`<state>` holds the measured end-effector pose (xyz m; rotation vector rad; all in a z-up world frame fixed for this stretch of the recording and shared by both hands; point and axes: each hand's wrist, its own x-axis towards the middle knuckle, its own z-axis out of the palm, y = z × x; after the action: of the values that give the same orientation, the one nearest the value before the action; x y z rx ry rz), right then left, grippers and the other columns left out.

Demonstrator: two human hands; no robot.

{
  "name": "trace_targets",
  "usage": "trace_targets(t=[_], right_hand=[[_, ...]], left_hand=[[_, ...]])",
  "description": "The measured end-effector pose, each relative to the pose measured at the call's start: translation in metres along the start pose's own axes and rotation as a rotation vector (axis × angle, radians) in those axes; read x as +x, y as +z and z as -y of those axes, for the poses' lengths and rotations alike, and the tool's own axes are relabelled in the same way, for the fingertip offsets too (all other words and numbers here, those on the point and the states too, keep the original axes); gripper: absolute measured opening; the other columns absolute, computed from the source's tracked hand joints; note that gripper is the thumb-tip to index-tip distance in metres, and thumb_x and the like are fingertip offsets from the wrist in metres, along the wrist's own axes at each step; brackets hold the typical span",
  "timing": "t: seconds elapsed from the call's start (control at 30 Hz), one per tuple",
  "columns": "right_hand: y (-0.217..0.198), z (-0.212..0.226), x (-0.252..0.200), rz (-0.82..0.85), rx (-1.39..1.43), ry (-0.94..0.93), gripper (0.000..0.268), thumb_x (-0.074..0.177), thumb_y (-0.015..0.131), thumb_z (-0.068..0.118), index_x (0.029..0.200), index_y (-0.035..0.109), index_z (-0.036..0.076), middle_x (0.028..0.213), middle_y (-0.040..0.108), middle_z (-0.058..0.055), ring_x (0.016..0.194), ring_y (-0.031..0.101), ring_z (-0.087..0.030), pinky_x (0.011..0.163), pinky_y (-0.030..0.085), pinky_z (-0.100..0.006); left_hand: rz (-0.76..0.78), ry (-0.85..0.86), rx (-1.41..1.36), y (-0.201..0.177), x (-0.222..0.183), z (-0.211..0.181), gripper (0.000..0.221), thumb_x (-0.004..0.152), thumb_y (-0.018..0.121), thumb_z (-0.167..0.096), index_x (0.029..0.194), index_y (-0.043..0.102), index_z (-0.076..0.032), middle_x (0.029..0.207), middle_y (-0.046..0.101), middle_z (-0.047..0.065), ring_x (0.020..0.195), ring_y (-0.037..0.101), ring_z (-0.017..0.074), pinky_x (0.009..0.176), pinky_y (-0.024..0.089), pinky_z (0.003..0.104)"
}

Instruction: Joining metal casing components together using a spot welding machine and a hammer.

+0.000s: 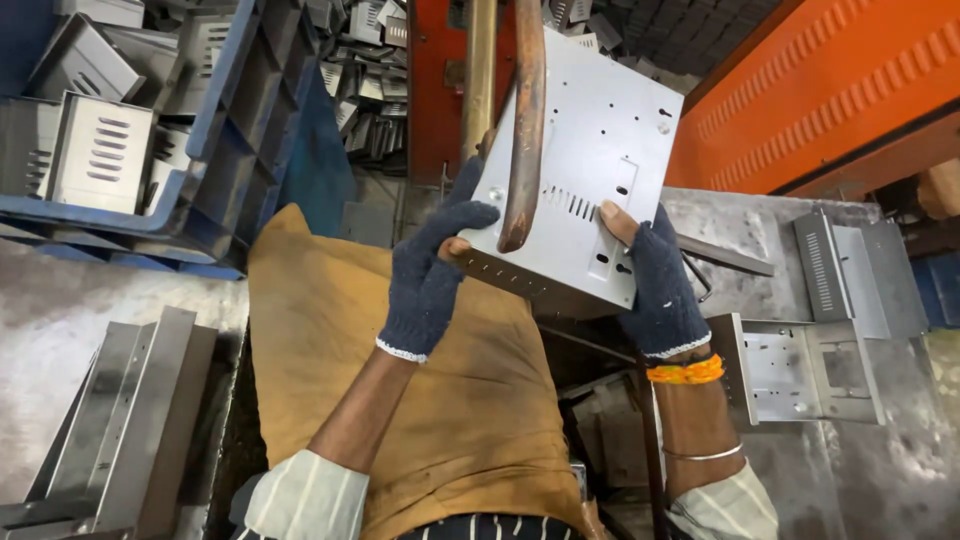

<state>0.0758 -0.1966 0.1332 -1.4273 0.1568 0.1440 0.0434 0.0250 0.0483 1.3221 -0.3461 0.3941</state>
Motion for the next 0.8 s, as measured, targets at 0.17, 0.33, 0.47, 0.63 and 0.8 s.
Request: trace_targets(t=[0.17, 0.33, 0.47, 0.63, 0.8], right_hand=[[-0.010, -0.011, 0.014, 0.037, 0.013, -0.064, 0.058, 0.089, 0.069, 0.023, 0.141, 0.053, 0.002, 0.117, 0.068, -0.009, 0.099, 0.069, -0.016, 0.081, 0.059, -0.032], [-0.020, -0.017, 0.028, 0.057, -0.015, -0.119, 0.057, 0.088, 0.070, 0.020, 0.139, 0.054, 0.001, 0.118, 0.068, -0.010, 0.099, 0.068, -0.016, 0.082, 0.059, -0.032], [-0.030, -0.027, 0.037, 0.005, -0.148, -0.195, 0.054, 0.089, 0.072, 0.019, 0.137, 0.057, -0.001, 0.121, 0.068, -0.010, 0.106, 0.066, -0.017, 0.094, 0.056, -0.032], [-0.020, -0.018, 0.034, 0.037, -0.141, -0.273, 0.057, 0.088, 0.071, 0.017, 0.140, 0.054, 0.000, 0.127, 0.066, -0.008, 0.114, 0.064, -0.016, 0.102, 0.053, -0.032], [-0.026, -0.022, 0.042, 0.069, -0.180, -0.298, 0.057, 0.090, 0.069, 0.016, 0.143, 0.055, -0.001, 0.129, 0.065, -0.010, 0.114, 0.062, -0.017, 0.102, 0.051, -0.032]], left_hand=[[-0.017, 0.072, -0.024, 0.003, 0.001, 0.006, 0.042, 0.109, 0.057, -0.038, 0.127, 0.068, -0.002, 0.163, 0.048, 0.014, 0.146, 0.053, 0.0213, 0.107, 0.050, 0.034], [-0.141, -0.137, 0.145, 0.007, -0.006, 0.019, 0.036, 0.102, 0.061, -0.034, 0.117, 0.074, -0.005, 0.116, 0.077, 0.006, 0.077, 0.063, 0.0084, 0.063, 0.051, 0.024], [-0.143, -0.051, 0.131, 0.006, -0.009, 0.027, 0.032, 0.104, 0.061, -0.033, 0.118, 0.073, -0.006, 0.110, 0.076, 0.001, 0.070, 0.055, 0.0029, 0.059, 0.046, 0.021], [-0.148, -0.040, 0.121, 0.007, -0.013, 0.028, 0.032, 0.106, 0.060, -0.032, 0.117, 0.073, -0.006, 0.114, 0.075, 0.001, 0.074, 0.056, 0.0033, 0.059, 0.042, 0.021], [-0.194, -0.022, 0.136, 0.009, -0.015, 0.029, 0.032, 0.106, 0.058, -0.032, 0.115, 0.073, -0.006, 0.123, 0.075, 0.004, 0.066, 0.049, 0.0023, 0.059, 0.042, 0.022]])
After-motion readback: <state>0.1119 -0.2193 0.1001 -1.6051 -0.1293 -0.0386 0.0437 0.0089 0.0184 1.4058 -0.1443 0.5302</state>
